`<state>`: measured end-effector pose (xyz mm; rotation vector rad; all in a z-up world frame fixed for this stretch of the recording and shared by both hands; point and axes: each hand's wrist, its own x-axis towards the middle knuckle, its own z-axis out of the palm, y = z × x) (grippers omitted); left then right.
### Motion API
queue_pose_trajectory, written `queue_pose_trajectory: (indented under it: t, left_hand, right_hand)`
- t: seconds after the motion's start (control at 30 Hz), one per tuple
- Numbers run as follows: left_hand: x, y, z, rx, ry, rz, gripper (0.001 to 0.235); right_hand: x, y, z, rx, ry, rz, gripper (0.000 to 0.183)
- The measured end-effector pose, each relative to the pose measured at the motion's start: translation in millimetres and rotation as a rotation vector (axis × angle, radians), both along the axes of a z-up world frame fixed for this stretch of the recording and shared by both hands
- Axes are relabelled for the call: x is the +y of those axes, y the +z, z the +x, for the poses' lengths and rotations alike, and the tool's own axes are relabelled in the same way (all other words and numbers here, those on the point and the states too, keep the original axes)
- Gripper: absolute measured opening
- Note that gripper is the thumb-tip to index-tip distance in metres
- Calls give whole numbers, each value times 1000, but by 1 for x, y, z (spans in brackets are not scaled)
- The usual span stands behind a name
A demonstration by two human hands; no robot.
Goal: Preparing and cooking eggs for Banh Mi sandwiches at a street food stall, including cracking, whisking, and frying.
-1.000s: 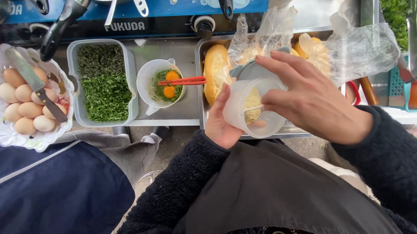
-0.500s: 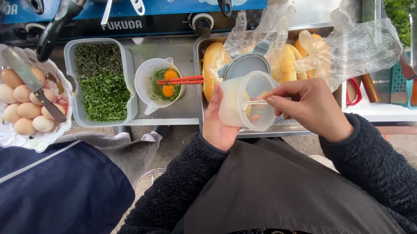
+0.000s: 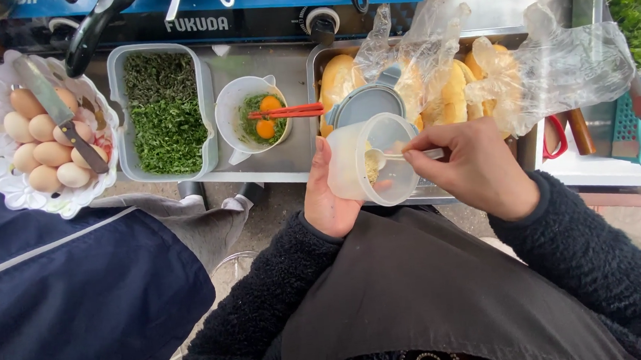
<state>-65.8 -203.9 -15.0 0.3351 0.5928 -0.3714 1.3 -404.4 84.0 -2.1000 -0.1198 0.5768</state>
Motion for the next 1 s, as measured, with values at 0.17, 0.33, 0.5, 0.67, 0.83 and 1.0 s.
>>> queue_pose_trajectory:
  t: [0.17, 0.33, 0.5, 0.67, 0.83, 1.0]
  left_hand:
    - [7, 7, -5, -7, 20, 19, 76]
    - [21, 4, -18, -47, 16, -105, 82]
    - [29, -14, -40, -43, 115, -345, 87]
    - [45, -30, -65, 56, 86, -369, 86]
    - [58, -32, -79, 118, 131, -209, 78]
    - [59, -13, -66, 371, 185, -121, 82]
  right_hand:
    - [0, -2, 6, 98, -39, 133, 10]
    - [-6, 3, 14, 193, -10, 221, 17]
    - [9, 12, 19, 172, 24, 196, 15]
    - [41, 16, 27, 79, 80, 250, 14]
    - [101, 5, 21, -561, 252, 318, 12]
    - [133, -72, 36, -1041, 407, 219, 17]
